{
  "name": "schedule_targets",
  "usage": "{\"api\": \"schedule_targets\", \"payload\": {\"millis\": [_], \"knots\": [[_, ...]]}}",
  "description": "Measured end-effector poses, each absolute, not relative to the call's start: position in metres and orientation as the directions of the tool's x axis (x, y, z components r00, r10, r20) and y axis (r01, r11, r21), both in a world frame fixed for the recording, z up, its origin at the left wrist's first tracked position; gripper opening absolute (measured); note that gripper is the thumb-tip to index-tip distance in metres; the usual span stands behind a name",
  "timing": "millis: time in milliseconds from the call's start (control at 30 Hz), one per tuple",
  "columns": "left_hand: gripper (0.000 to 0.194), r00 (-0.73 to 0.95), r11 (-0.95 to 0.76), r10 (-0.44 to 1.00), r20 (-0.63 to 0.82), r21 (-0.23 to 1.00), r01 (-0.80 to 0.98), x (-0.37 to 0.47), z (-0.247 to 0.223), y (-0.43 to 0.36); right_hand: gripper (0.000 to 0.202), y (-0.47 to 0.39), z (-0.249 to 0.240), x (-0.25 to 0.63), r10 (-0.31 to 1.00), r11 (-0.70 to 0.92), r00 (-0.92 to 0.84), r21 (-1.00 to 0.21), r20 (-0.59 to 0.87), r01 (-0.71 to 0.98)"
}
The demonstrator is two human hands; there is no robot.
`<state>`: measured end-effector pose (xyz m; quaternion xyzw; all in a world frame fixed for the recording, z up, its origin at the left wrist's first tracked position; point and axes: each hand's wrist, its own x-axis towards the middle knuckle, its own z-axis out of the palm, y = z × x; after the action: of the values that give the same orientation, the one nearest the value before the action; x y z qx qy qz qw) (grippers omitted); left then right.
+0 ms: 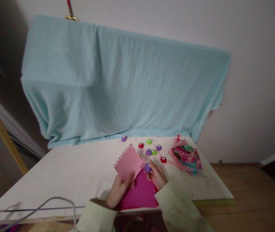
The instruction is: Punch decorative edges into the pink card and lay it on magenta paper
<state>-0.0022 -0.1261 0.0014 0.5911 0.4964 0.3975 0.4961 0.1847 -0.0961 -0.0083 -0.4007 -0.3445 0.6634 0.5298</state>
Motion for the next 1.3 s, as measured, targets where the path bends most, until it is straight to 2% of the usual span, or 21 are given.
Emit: {"api": "schedule_targets", "payload": {"millis": [200, 400, 633, 700, 767, 867, 967, 1100, 1300], "knots": [[0.047, 0.144, 0.013, 0.989, -0.037, 0.986, 0.166, -0.002, 0.001, -0.128, 0.049, -0.093, -0.010, 0.187, 0.966, -0.260, -0.118, -0.833, -0.232, -0.488], [0.048, 0.140, -0.017, 0.990, -0.009, 0.983, 0.180, -0.001, 0.003, -0.125, 0.044, -0.095, -0.008, 0.187, 0.970, -0.242, -0.123, -0.816, -0.209, -0.525], [0.046, 0.089, -0.042, 0.996, 0.024, 0.980, 0.197, -0.003, 0.009, -0.122, 0.046, -0.093, -0.013, 0.188, 0.961, -0.269, -0.113, -0.769, -0.251, -0.580], [0.044, 0.075, -0.048, 0.997, 0.033, 0.977, 0.206, -0.003, 0.012, -0.124, 0.045, -0.093, -0.013, 0.190, 0.971, -0.233, -0.104, -0.776, -0.213, -0.586], [0.044, 0.062, -0.047, 0.997, 0.035, 0.975, 0.219, -0.002, 0.014, -0.125, 0.041, -0.095, -0.011, 0.192, 0.989, -0.151, -0.086, -0.828, -0.124, -0.540], [0.043, 0.029, -0.029, 0.999, 0.023, 0.969, 0.246, -0.002, 0.013, -0.126, 0.033, -0.099, -0.003, 0.196, 0.994, -0.030, -0.111, -0.943, 0.007, -0.332], [0.043, -0.009, -0.014, 1.000, 0.017, 0.962, 0.274, -0.003, 0.010, -0.126, 0.031, -0.105, 0.007, 0.195, 0.986, -0.026, -0.167, -0.982, 0.006, -0.187], [0.044, -0.050, 0.009, 0.999, 0.006, 0.957, 0.289, -0.004, 0.007, -0.126, 0.034, -0.108, 0.009, 0.185, 0.974, -0.074, -0.222, -0.982, -0.034, -0.176], [0.045, -0.054, -0.010, 0.998, 0.027, 0.955, 0.297, -0.004, 0.005, -0.126, 0.034, -0.106, -0.001, 0.169, 0.977, -0.024, -0.213, -0.971, 0.029, -0.240]]}}
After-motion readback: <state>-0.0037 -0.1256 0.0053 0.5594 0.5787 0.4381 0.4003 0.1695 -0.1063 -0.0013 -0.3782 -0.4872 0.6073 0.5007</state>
